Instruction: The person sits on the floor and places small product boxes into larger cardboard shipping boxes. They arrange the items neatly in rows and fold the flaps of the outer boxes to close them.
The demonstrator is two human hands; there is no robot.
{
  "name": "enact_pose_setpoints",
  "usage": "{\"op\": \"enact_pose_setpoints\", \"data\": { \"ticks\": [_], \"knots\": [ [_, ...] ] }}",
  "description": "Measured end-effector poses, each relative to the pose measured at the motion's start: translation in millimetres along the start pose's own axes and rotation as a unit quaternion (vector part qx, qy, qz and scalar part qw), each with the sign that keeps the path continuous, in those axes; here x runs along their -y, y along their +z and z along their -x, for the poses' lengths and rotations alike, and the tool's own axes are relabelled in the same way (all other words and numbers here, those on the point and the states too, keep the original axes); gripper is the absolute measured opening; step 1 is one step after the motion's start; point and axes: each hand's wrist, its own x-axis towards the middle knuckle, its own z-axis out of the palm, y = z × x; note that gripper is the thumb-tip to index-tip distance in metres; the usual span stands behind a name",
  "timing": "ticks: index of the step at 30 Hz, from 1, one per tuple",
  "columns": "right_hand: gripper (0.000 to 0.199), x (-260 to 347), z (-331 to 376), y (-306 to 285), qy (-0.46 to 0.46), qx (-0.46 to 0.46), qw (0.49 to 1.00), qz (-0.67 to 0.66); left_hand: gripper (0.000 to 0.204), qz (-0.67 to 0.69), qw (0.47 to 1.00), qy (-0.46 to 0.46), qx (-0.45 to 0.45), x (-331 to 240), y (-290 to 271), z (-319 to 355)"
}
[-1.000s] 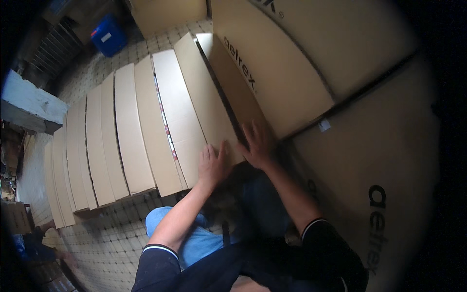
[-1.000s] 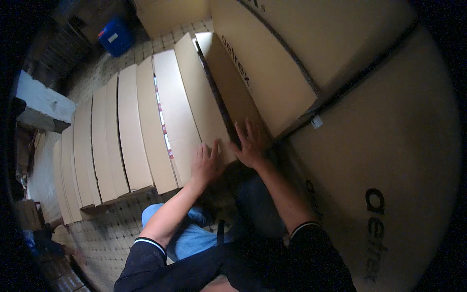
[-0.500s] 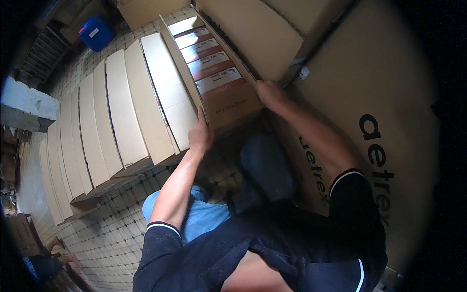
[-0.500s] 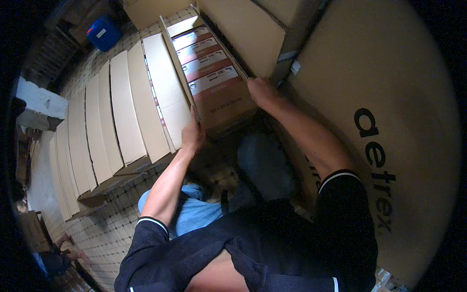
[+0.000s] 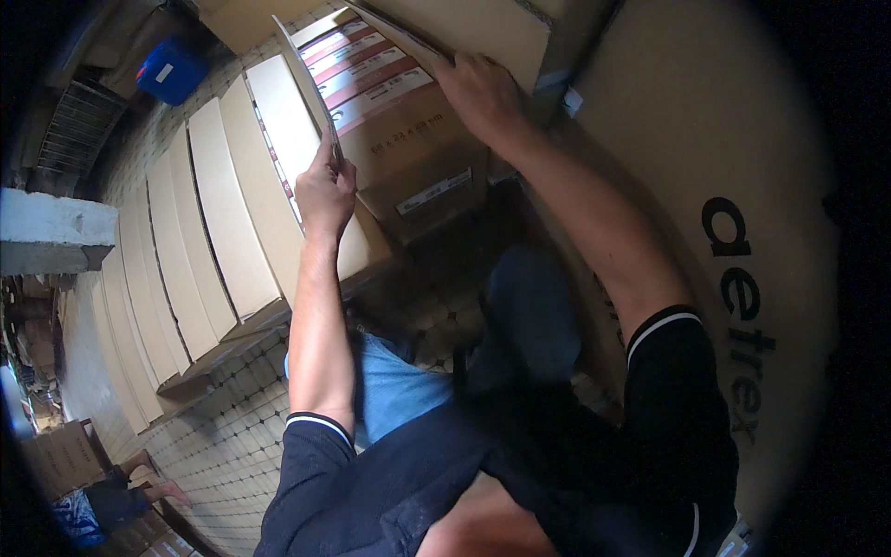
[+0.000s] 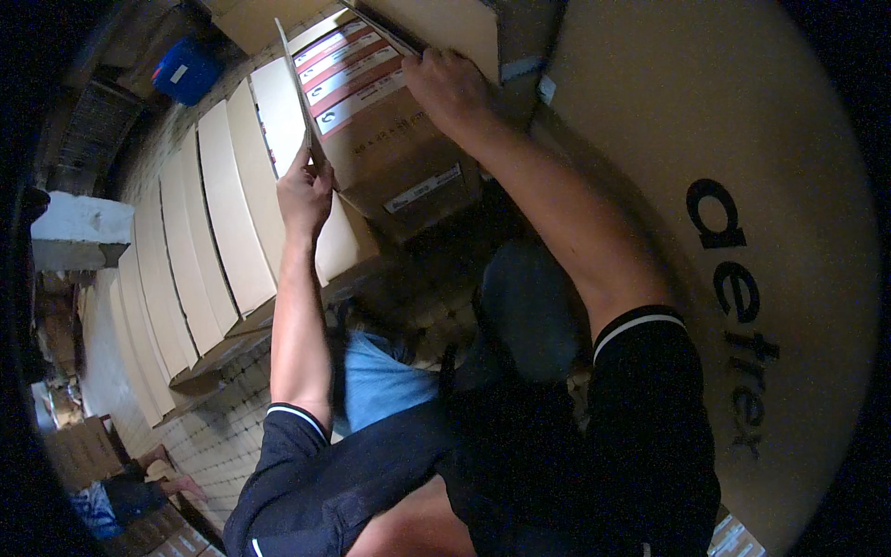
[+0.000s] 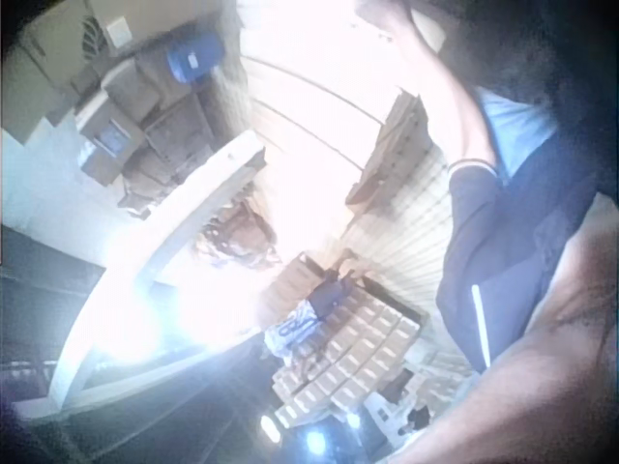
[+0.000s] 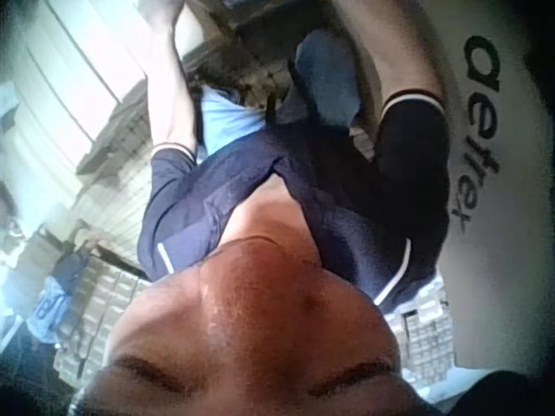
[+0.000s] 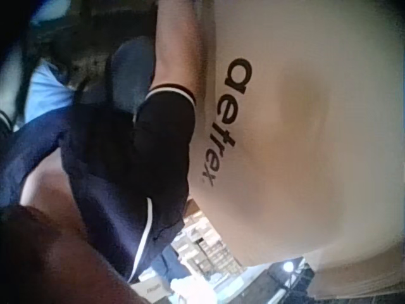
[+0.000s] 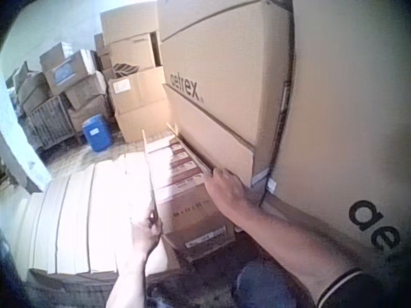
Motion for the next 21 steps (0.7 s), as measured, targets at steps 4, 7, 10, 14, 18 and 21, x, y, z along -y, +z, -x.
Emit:
{"op": "enact_pose_setpoints", "data": {
  "ticks": [4,7,10,14,18,21],
  "knots": [
    [0.016,5.4,0.1,-3.4,0.019,0.022,1.000,0.003,0.057,0.019,1.000,-0.024,0.001,-0.1,-1.5,1.4],
    [0.021,7.8,-0.7,-4.2,0.087,0.038,0.992,-0.077,0.057,0.011,0.999,-0.031,0.001,1.8,-3.4,1.6],
    [0.026,8.2,-2.5,-4.8,0.054,0.048,0.997,-0.031,0.057,-0.002,0.999,-0.035,0.010,0.6,-5.5,1.7],
    [0.026,7.0,-2.9,-5.3,0.053,0.067,0.996,-0.017,0.058,-0.005,0.999,-0.036,0.024,-1.7,-7.6,0.9],
    [0.023,6.0,-2.4,-4.0,0.032,0.047,0.998,-0.009,0.058,-0.001,1.000,-0.024,0.020,-0.6,-8.6,0.0],
    [0.022,6.4,-0.5,-2.3,0.027,0.031,0.999,-0.004,0.058,-0.002,0.999,-0.031,0.021,0.3,-9.0,0.3]
  ]
}}
